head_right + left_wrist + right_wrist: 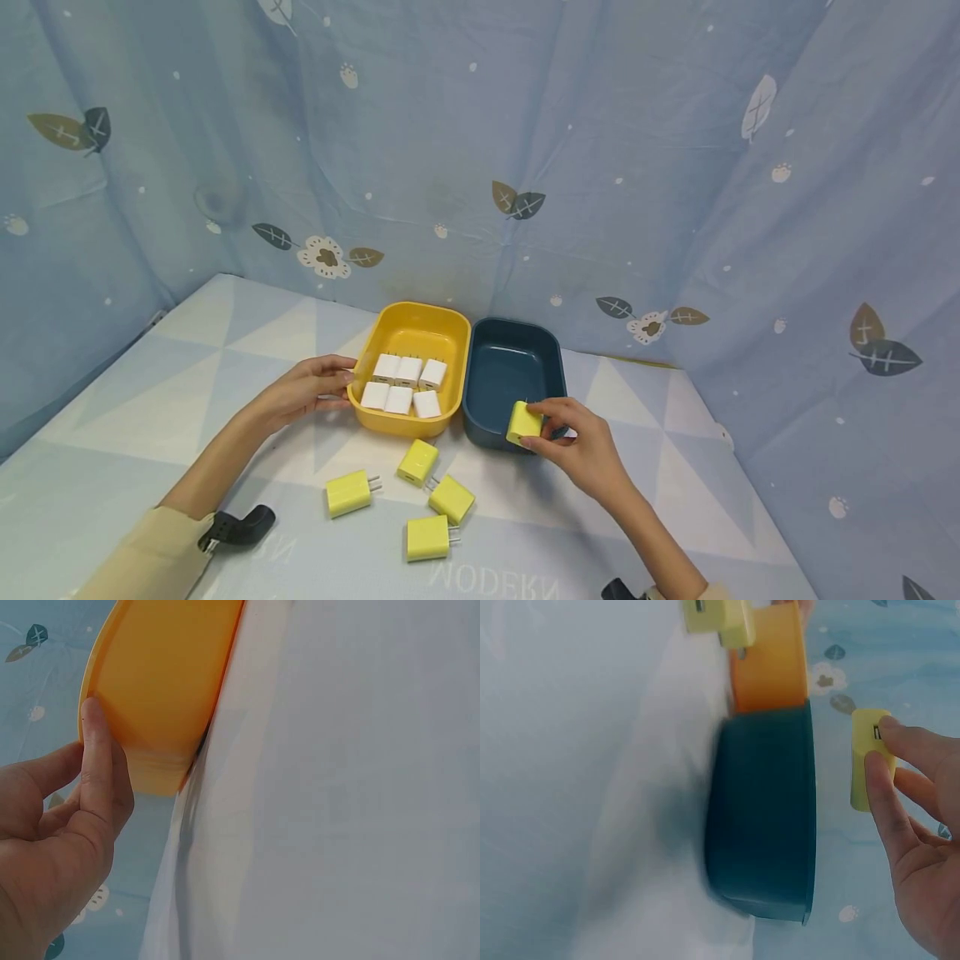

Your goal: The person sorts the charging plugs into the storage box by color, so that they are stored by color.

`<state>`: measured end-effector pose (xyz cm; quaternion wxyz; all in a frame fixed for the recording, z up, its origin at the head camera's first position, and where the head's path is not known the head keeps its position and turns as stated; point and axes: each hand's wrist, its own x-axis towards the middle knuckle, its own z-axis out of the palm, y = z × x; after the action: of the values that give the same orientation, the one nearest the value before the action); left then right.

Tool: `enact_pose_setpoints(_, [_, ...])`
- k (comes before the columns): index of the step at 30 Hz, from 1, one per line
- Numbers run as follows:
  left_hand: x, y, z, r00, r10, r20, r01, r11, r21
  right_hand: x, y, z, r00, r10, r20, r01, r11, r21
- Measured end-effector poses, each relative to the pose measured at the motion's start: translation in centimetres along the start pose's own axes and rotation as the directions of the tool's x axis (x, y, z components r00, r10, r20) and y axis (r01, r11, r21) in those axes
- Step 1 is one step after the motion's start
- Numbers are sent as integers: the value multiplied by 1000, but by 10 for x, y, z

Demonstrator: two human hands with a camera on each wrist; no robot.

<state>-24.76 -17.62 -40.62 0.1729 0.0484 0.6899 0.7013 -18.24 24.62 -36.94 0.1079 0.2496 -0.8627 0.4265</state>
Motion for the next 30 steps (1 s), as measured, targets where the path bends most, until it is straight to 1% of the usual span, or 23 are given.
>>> enact_pose_setpoints(8, [0, -1, 0, 1000, 2, 1, -2, 1000, -3, 29, 11, 5, 999, 17, 31, -14, 995, -101])
enact_pose_setpoints(13, [1, -1, 0, 1000, 5, 2, -5, 1000, -1, 44, 18, 12, 997, 6, 71, 3, 992, -129])
enact_pose_setpoints(17, [0, -1, 0, 1000, 3, -1, -3, 1000, 1, 53, 25, 20, 993, 12, 116, 4, 990, -143])
enact_pose_setpoints(19, [0, -1, 0, 1000, 2, -3, -2, 1000, 1, 57, 29, 25, 990, 19, 142, 3, 989, -150])
enact_pose_setpoints(22, [1, -1, 0, 1000, 1, -3, -1, 1000, 2, 61, 31, 30, 982, 9, 189, 21, 987, -158])
enact_pose_setpoints(26, [0, -1, 0, 1000, 3, -3, -3, 1000, 1, 64, 32, 37, 968, -4, 253, 48, 985, -167])
enact_pose_setpoints(30, [0, -1, 0, 1000, 7, -2, -7, 1000, -2, 68, 34, 42, 954, 6, 300, 56, 978, -200])
